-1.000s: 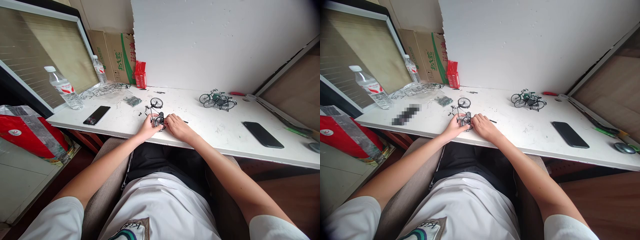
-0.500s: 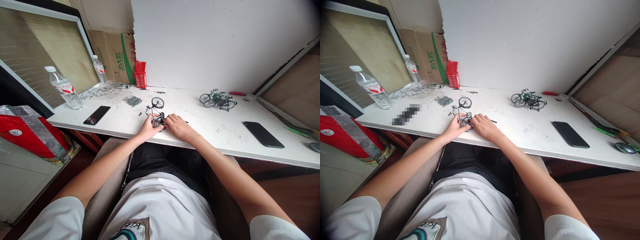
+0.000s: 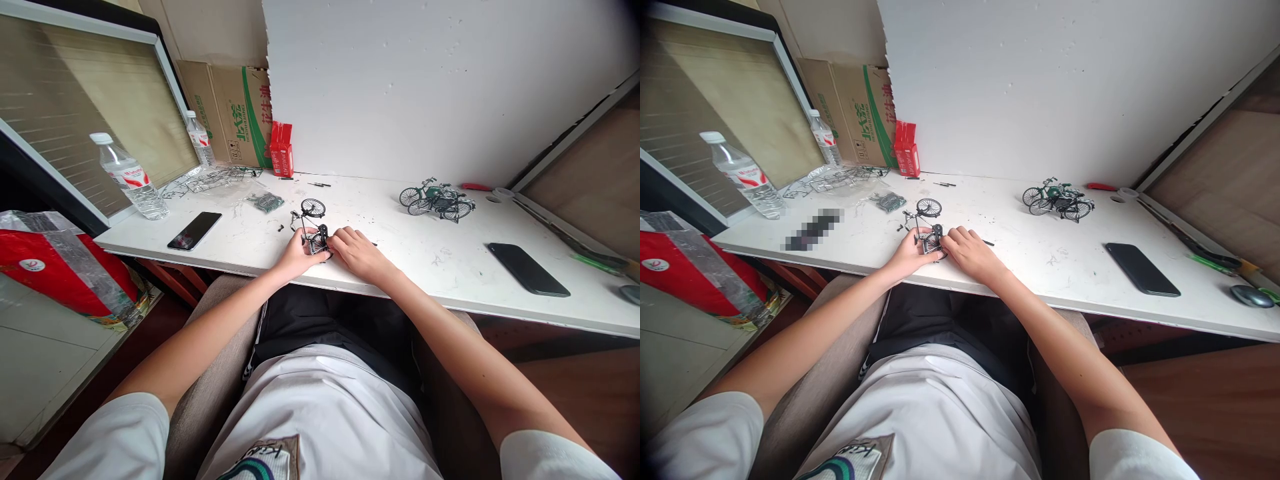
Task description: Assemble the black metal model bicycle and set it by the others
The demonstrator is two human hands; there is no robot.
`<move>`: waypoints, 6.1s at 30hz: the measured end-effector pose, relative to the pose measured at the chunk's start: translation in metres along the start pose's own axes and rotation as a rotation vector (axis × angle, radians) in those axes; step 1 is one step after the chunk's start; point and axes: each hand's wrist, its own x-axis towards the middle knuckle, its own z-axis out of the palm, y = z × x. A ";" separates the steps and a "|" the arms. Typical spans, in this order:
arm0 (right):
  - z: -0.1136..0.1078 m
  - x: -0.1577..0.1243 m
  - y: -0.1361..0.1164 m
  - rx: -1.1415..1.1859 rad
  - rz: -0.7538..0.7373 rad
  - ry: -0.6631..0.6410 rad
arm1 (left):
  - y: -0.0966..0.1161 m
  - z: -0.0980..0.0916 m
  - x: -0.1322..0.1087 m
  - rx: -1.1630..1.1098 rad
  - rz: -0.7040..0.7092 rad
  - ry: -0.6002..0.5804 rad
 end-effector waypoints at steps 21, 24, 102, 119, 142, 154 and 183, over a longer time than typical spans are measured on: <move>0.015 -0.003 0.006 0.609 0.017 0.171 | 0.001 0.002 -0.003 0.089 0.090 0.038; 0.014 -0.003 0.006 0.621 0.026 0.156 | 0.002 0.004 -0.005 0.132 0.115 0.041; 0.015 -0.002 0.018 1.218 0.467 0.100 | 0.002 0.006 -0.006 0.161 0.131 0.000; 0.024 0.006 0.016 0.942 0.418 0.286 | -0.004 0.005 0.015 0.014 -0.023 0.114; 0.020 0.003 0.013 1.047 0.511 0.382 | -0.004 0.004 0.010 0.019 0.029 0.088; 0.012 0.001 0.010 1.025 0.568 0.430 | -0.008 0.003 0.013 -0.035 0.023 0.072; 0.020 -0.001 0.021 1.145 0.525 0.441 | -0.001 0.005 0.004 -0.198 0.179 -0.019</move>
